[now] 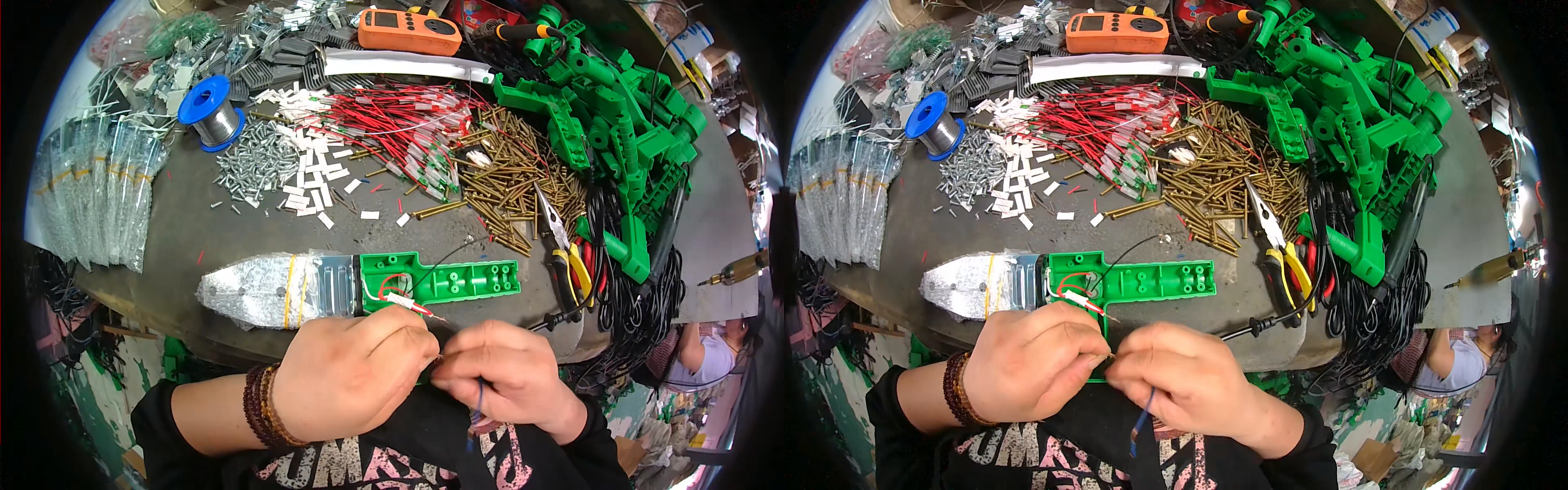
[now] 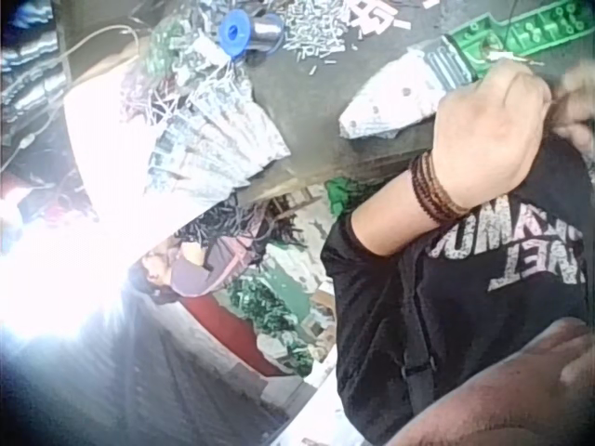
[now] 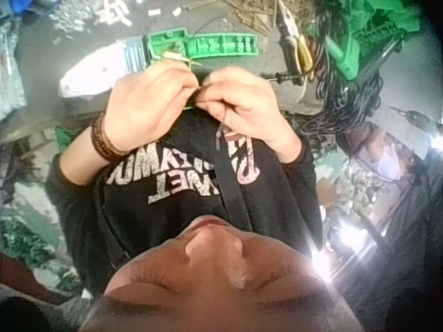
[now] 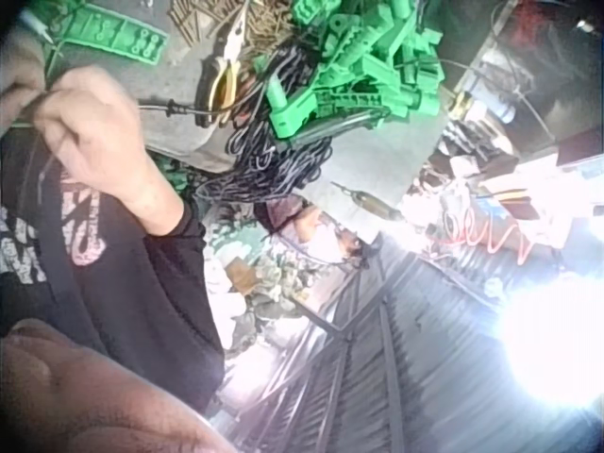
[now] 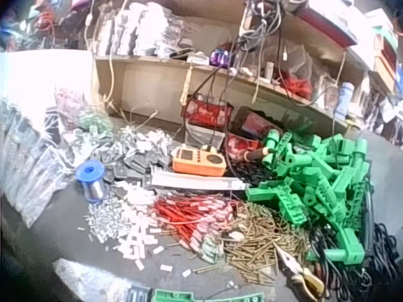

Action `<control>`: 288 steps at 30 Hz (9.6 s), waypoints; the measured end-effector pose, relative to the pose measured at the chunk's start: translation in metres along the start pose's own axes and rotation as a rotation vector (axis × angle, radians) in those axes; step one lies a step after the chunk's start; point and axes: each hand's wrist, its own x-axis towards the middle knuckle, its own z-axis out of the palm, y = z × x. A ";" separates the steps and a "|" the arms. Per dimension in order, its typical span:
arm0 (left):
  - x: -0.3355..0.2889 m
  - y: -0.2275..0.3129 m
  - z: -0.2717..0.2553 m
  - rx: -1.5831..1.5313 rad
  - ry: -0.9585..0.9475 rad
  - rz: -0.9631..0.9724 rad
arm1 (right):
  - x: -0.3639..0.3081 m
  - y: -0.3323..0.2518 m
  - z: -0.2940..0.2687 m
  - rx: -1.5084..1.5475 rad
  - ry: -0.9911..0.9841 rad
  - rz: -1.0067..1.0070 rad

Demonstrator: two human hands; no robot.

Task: Assembling the internal components and wiring for a green plastic electronic device housing, including soldering and positioning components.

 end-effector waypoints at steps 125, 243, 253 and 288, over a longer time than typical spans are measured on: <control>0.066 -0.034 0.012 -0.058 0.157 0.202 | 0.019 -0.010 -0.094 -0.686 -0.347 0.147; 0.061 -0.033 0.010 0.024 0.134 0.187 | 0.023 0.009 -0.041 -0.301 -0.016 0.083; 0.036 -0.026 -0.043 0.195 0.105 0.076 | -0.024 0.017 -0.073 -0.550 0.022 0.083; 0.003 -0.035 -0.056 0.136 -0.079 0.076 | 0.050 0.026 -0.097 -0.580 0.162 -0.261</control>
